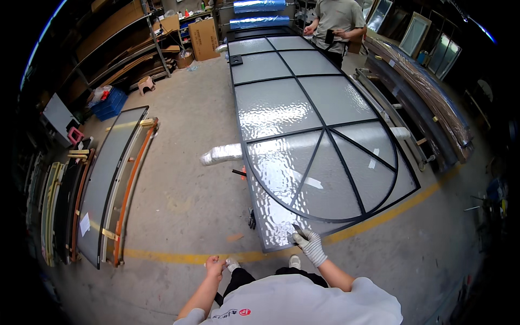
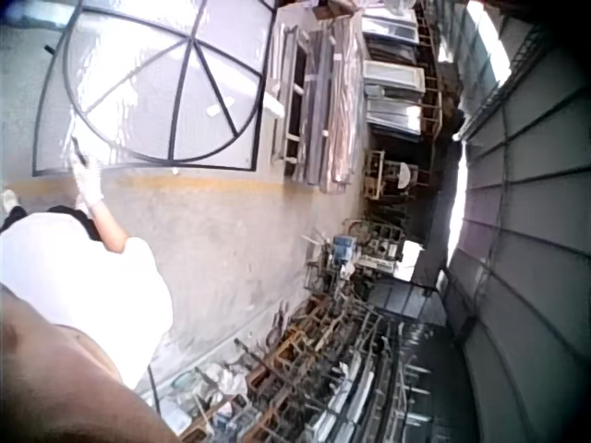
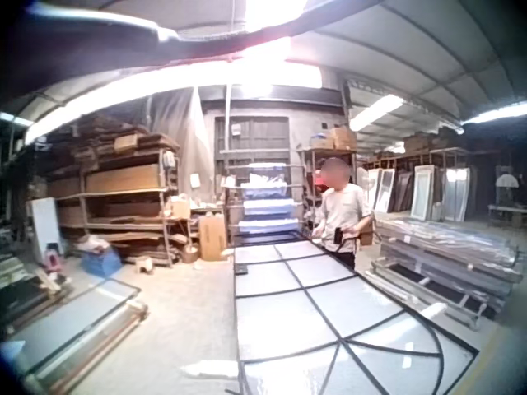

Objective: The person aligns a black door panel with a large glass frame and secures it using a red zip tie. They then use a utility knife to trim the excess length of the zip tie and clean the edges of the door panel.

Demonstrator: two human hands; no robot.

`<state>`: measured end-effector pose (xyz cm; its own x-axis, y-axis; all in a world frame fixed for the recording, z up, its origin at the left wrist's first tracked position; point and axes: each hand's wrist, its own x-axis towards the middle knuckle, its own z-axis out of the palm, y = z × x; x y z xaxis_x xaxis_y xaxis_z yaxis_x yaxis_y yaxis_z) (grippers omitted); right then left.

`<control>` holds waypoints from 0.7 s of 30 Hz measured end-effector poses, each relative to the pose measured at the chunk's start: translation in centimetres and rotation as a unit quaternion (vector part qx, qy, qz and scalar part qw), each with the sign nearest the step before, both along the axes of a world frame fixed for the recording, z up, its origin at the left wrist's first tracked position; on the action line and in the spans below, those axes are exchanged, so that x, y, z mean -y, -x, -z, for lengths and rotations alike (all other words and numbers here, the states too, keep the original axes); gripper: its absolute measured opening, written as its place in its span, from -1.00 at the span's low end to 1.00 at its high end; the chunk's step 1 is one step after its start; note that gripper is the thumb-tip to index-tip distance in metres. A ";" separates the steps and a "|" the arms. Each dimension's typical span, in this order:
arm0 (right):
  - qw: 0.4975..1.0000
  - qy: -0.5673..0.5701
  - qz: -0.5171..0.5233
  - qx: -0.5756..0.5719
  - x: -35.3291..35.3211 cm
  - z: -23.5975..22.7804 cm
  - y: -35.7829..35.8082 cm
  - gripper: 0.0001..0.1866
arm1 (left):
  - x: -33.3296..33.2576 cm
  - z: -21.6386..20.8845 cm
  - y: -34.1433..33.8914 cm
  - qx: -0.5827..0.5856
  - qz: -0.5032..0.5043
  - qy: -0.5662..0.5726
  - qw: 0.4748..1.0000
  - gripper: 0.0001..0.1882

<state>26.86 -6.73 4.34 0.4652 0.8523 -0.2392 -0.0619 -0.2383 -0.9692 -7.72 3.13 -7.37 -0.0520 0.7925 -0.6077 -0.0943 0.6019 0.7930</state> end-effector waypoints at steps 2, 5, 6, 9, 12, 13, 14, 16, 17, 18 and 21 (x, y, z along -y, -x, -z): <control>1.000 0.026 0.000 0.012 -2.5 -0.7 2.9 -0.74 | -2.1 1.6 3.1 0.001 -0.010 -0.032 0.999 -0.68; 0.992 0.068 0.017 0.106 -5.5 0.6 5.3 -0.77 | -5.9 1.8 8.1 0.008 -0.012 -0.030 0.999 -0.78; 0.990 0.073 0.041 0.112 -6.3 0.7 5.9 -0.76 | -7.1 0.7 10.1 0.015 -0.017 -0.022 0.999 -0.80; 0.981 0.058 0.101 0.153 -9.2 1.3 6.5 -0.70 | -10.6 -1.3 15.6 0.009 -0.033 -0.005 0.999 -0.81; 0.979 0.053 0.159 0.112 -12.1 0.4 8.7 -0.64 | -13.7 -3.3 19.9 -0.027 -0.025 0.020 0.999 -0.73; 0.979 0.055 0.162 0.106 -13.5 -0.2 9.4 -0.64 | -15.1 -3.7 20.7 -0.036 -0.021 0.025 0.999 -0.69; 0.976 0.064 0.185 0.094 -15.0 -2.2 11.3 -0.66 | -16.2 -2.9 21.8 -0.033 -0.011 0.031 0.999 -0.70; 0.979 0.082 0.160 0.091 -17.1 -0.3 11.9 -0.70 | -18.4 -1.2 23.3 -0.024 0.007 0.042 0.999 -0.70; 0.982 0.085 0.140 0.096 -18.3 0.1 11.9 -0.71 | -19.5 -1.1 23.4 0.007 -0.004 0.043 0.999 -0.72; 0.979 0.085 0.149 0.112 -19.6 0.3 11.6 -0.71 | -20.5 -0.9 23.3 0.039 -0.015 0.045 0.998 -0.74; 0.966 0.085 0.181 0.164 -25.1 1.5 10.0 -0.70 | -24.3 -0.8 22.8 0.055 -0.017 0.051 0.997 -0.77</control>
<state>16.87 18.38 2.79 0.7993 0.5817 -0.1505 0.1330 -0.4154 -0.8998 -30.53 27.46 -6.59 -0.0061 0.7250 -0.6888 -0.1986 0.6742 0.7114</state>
